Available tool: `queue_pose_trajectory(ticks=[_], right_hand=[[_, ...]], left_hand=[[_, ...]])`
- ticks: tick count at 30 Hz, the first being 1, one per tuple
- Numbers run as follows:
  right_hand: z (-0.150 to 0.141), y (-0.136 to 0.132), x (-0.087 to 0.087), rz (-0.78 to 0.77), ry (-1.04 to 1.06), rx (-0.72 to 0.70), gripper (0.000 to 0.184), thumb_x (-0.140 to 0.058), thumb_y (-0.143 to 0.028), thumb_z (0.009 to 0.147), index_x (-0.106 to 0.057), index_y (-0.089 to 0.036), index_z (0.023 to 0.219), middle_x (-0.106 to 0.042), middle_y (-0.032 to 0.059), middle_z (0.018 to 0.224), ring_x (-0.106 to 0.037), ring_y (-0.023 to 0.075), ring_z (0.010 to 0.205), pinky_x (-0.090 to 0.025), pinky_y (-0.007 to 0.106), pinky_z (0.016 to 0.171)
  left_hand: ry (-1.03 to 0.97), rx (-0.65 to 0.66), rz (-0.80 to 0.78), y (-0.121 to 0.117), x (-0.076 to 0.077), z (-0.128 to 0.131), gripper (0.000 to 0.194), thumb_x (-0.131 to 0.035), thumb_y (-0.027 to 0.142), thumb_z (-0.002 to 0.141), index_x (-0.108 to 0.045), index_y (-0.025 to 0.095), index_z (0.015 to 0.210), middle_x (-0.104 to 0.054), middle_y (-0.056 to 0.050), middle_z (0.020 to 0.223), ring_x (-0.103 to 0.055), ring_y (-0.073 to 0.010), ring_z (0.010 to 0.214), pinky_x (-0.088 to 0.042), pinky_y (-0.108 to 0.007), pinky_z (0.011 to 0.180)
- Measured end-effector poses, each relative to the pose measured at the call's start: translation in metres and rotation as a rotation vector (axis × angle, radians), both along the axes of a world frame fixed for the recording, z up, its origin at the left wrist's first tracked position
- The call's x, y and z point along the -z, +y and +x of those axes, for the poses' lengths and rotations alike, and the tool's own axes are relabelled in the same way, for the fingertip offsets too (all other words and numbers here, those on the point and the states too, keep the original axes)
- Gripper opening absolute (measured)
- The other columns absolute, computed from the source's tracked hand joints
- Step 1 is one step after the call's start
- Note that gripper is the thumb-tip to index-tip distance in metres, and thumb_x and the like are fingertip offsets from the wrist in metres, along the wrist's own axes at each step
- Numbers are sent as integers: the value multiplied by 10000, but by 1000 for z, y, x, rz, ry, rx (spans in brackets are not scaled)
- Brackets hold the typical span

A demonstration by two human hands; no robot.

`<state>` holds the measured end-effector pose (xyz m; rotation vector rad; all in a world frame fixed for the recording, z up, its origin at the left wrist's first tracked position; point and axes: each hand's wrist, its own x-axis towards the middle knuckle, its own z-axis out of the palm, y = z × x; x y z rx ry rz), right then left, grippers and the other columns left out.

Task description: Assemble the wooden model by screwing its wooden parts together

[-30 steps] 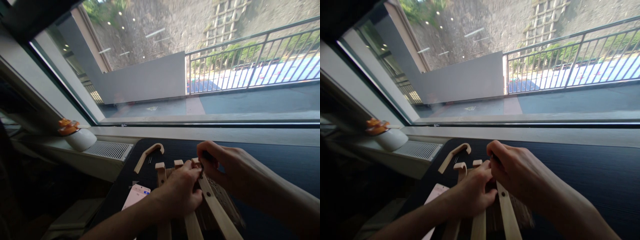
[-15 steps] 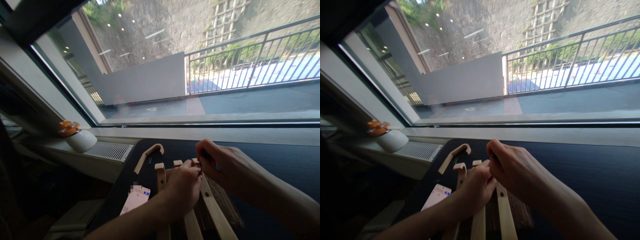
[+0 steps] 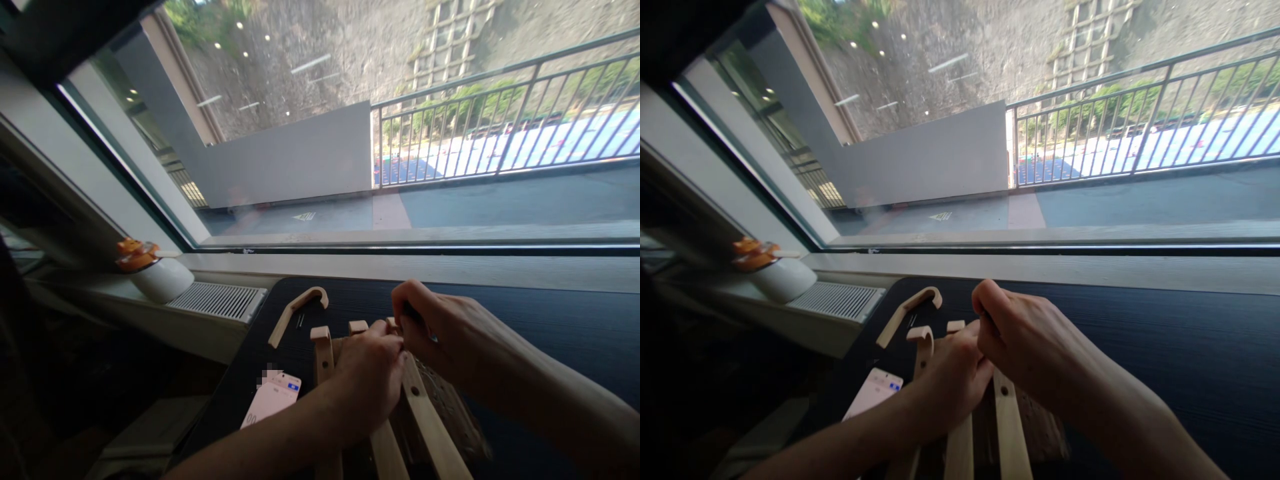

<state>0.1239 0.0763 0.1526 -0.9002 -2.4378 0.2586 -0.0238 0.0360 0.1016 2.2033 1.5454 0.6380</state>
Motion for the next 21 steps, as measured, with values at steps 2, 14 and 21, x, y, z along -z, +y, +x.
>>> queue_pose_trajectory(ticks=[2,14,21], right_hand=[[0,1,0,-16,-4,5,79,-414,-151,835,-417,-230,828,-500,-63,565,-408,92,432,-216,230,452],[6,5,-3,-152,60,-47,93,-415,-197,887,-487,-216,943,-564,-46,629,-453,94,488,-320,206,470],[17,6,-6,-237,124,-67,384,-492,-240,876,-536,-273,1256,-715,26,916,-652,143,721,-468,217,601]], left_hand=[[14,6,1,0,-1,0,156,-425,186,870,-579,167,882,-627,-77,994,-630,-209,851,-491,-292,734],[93,9,33,2,4,-1,170,-442,194,878,-605,174,838,-612,-55,966,-618,-190,816,-473,-279,707],[37,135,-62,0,-9,-12,86,-509,123,790,-583,164,803,-576,-49,1014,-600,-171,857,-472,-260,762]])
